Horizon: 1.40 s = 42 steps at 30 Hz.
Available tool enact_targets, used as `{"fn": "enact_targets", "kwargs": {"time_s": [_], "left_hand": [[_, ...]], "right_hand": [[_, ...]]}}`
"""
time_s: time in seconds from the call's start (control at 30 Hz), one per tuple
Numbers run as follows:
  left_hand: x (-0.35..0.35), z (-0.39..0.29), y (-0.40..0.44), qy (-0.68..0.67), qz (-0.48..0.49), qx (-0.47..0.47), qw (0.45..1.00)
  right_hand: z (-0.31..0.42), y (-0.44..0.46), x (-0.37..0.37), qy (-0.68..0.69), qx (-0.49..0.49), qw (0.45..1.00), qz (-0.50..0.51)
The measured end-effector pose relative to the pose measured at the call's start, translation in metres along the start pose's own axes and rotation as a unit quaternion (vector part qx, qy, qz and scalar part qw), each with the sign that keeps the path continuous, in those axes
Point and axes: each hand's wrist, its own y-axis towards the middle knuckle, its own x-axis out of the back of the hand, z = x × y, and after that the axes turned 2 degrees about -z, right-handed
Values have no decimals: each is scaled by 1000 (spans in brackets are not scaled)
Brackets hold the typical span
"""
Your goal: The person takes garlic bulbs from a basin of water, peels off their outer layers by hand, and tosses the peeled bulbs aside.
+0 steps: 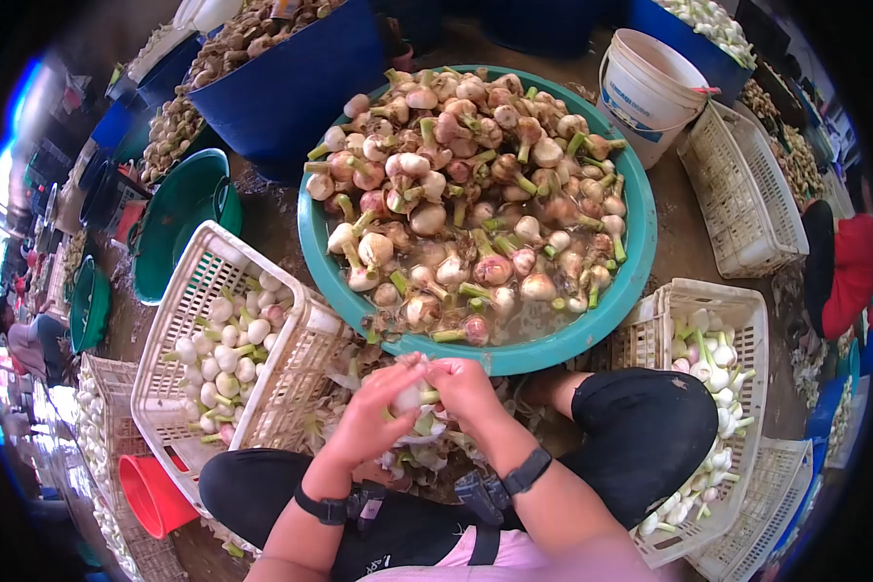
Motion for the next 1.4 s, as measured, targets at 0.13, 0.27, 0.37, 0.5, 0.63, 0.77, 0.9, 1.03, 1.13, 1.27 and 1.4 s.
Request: {"fn": "enact_targets", "kwargs": {"time_s": [0.13, 0.27, 0.37, 0.5, 0.63, 0.77, 0.9, 1.03, 1.13, 1.27, 1.4], "left_hand": [[-5, 3, 4, 246, -40, -146, 957], [-19, 29, 6, -98, -227, 5, 969], [-5, 40, 9, -557, -274, 134, 773], [17, 46, 5, -632, -298, 265, 664], [20, 43, 6, -691, -297, 237, 615], [17, 24, 9, -394, -335, 304, 800], [-7, 9, 3, -292, -241, 45, 924], [6, 12, 1, -302, -358, 145, 872], [-3, 17, 12, -238, -299, 135, 914], [-17, 28, 15, -199, -247, 162, 934], [-21, 26, 18, -214, -276, 197, 916]], "right_hand": [[16, 3, 8, 241, -156, 958, 23], [29, -20, -1, 402, -51, 911, 80], [24, -41, 2, 402, 15, 909, 113], [50, -66, 34, 466, 149, 872, -9], [60, -65, 54, 346, 132, 928, 45], [17, -37, 13, -294, 230, 924, -87], [26, -20, 15, 359, -33, 923, 132], [89, -34, 59, 419, 209, 847, 251], [58, 45, 85, -78, 191, 977, -48], [-36, 131, 88, -493, 284, 758, -318], [3, 95, 70, -488, 193, 791, -315]]}}
